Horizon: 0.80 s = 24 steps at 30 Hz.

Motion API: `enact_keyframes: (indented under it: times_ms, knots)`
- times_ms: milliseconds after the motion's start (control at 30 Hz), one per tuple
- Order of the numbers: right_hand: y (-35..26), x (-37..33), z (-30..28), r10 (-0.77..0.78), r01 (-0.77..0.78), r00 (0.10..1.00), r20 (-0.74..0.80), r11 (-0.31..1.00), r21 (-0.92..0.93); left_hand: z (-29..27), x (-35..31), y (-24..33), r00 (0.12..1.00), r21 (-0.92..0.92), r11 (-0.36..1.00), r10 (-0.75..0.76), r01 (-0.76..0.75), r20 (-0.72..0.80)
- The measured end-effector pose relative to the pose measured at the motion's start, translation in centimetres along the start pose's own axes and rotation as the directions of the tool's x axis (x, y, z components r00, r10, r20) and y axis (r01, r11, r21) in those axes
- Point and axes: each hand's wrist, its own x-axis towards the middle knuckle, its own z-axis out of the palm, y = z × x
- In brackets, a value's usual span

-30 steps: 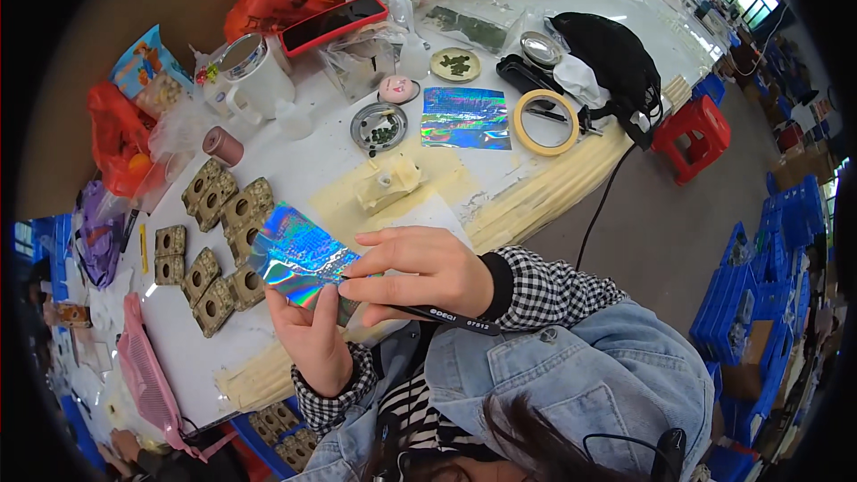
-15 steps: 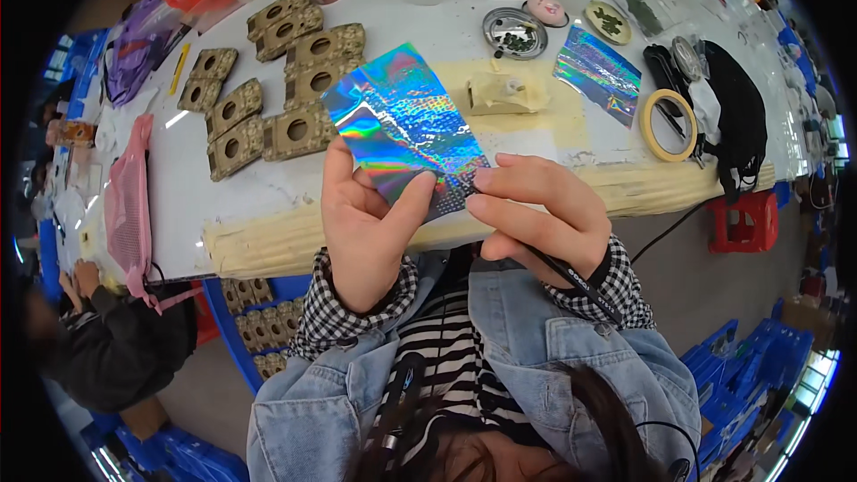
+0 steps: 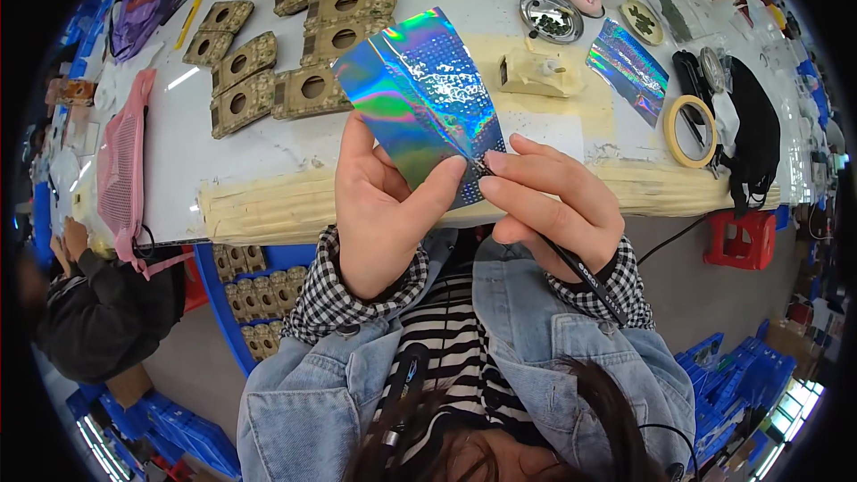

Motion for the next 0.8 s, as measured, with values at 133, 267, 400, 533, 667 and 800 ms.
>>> enact_keyframes:
  times_ms: [133,267,400,533,667,800]
  knots:
    - [-0.1,-0.1,0.3,0.02,-0.02,1.0,0.008,1.0,0.0,-0.1,-0.2,0.4,0.997,0.007,0.997,-0.079,0.08,-0.021]
    - [-0.2,-0.4,0.5,0.052,-0.053,0.999,0.008,0.998,0.028,-0.3,-0.1,-0.2,0.999,-0.024,0.999,-0.042,0.042,-0.024]
    - [-0.5,-0.4,0.4,0.079,-0.079,0.997,0.015,0.996,0.04,-0.1,-0.3,-0.2,0.998,-0.034,0.998,-0.046,0.044,-0.043]
    - [-0.4,-0.4,0.4,0.085,-0.086,0.996,0.013,0.995,0.048,-0.2,-0.3,-0.2,0.999,-0.015,0.999,-0.039,0.039,-0.033]
    - [-0.3,-0.5,0.5,0.086,-0.087,0.996,0.015,0.995,0.058,-0.3,-0.4,-0.5,0.999,0.006,1.0,-0.011,0.012,-0.039]
    - [-0.4,-0.5,0.5,0.092,-0.094,0.996,0.02,0.993,0.065,0.0,-0.7,-0.3,0.998,0.021,1.0,-0.007,0.009,-0.066]
